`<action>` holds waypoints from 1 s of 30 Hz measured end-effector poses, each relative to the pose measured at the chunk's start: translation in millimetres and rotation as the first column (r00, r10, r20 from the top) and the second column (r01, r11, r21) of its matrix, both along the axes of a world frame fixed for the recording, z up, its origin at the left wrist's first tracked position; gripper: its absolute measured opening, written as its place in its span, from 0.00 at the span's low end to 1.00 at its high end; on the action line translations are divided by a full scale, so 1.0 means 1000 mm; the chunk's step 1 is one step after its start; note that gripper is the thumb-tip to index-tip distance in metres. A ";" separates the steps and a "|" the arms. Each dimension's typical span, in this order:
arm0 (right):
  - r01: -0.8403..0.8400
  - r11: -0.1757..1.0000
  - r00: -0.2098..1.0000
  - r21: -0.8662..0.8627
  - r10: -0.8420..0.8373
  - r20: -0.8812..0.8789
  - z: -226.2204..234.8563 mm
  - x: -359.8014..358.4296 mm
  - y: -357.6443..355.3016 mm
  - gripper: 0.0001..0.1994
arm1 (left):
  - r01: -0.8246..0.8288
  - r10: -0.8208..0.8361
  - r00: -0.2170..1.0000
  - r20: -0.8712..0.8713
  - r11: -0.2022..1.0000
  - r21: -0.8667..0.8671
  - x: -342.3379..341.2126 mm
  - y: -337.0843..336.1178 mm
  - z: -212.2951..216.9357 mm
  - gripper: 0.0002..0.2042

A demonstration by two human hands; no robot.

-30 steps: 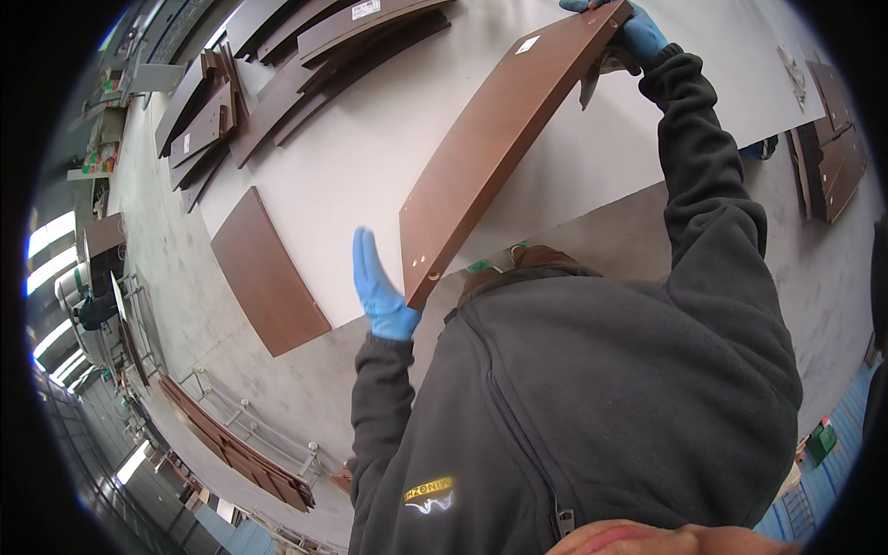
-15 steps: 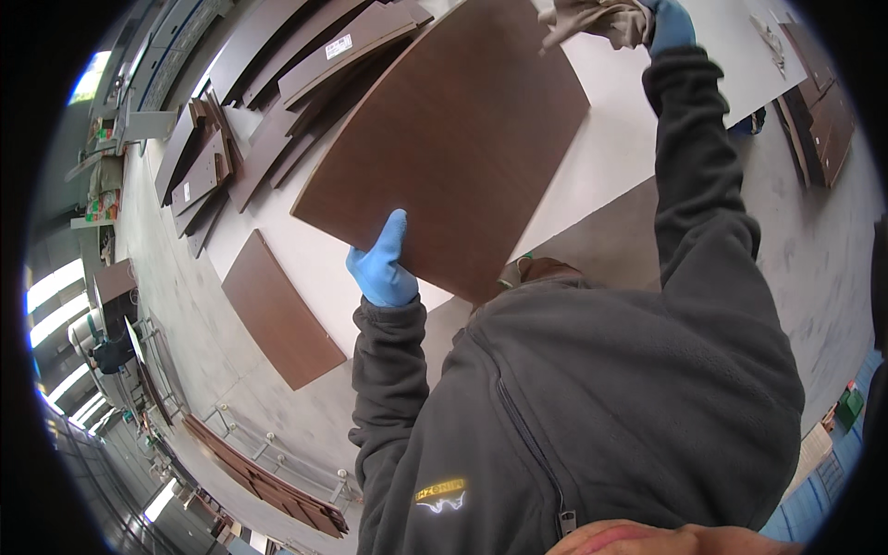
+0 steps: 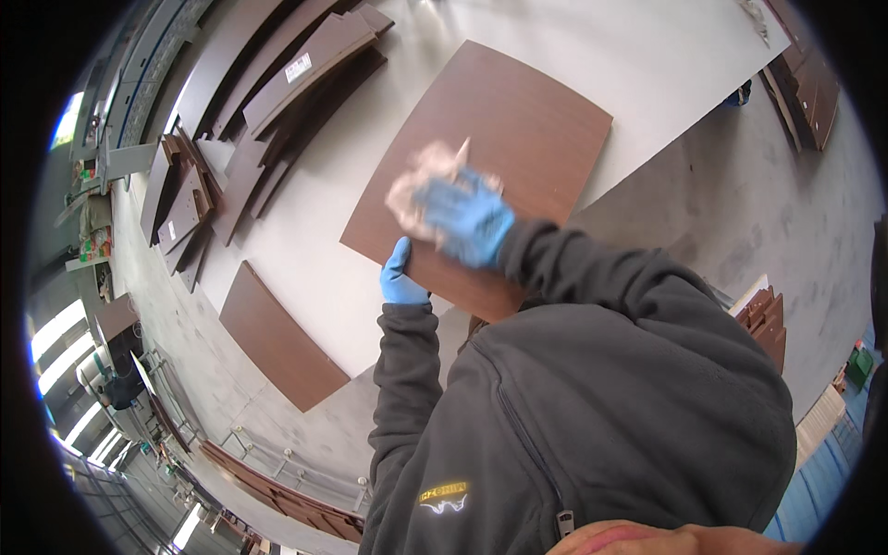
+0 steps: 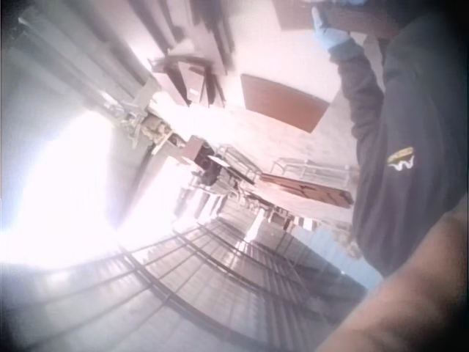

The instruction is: The person wipes brown wooden panels with a cloth, then stacks them on a pile. The person repeats this process for several panels, wiping each one and adding it to the stack.

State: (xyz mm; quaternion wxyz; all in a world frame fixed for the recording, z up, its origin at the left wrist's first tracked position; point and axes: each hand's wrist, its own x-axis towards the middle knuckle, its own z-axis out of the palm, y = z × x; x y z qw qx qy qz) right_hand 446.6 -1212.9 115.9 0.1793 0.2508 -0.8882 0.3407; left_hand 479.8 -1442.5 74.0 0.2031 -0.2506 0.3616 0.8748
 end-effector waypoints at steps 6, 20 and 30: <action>0.459 0.795 0.884 0.395 -0.455 -0.111 -0.066 -0.175 0.122 0.15 | -0.104 0.105 0.981 0.164 0.994 -0.012 0.014 -0.003 -0.030 0.19; 0.235 0.897 0.971 0.374 -0.234 -0.050 -0.100 -0.209 0.071 0.12 | -0.165 0.184 0.979 0.091 0.969 -0.182 0.030 0.004 -0.034 0.19; -0.223 0.975 0.944 0.007 0.218 -0.249 -0.048 -0.052 -0.070 0.18 | -0.152 0.152 0.986 0.066 0.988 -0.014 0.032 0.001 -0.056 0.19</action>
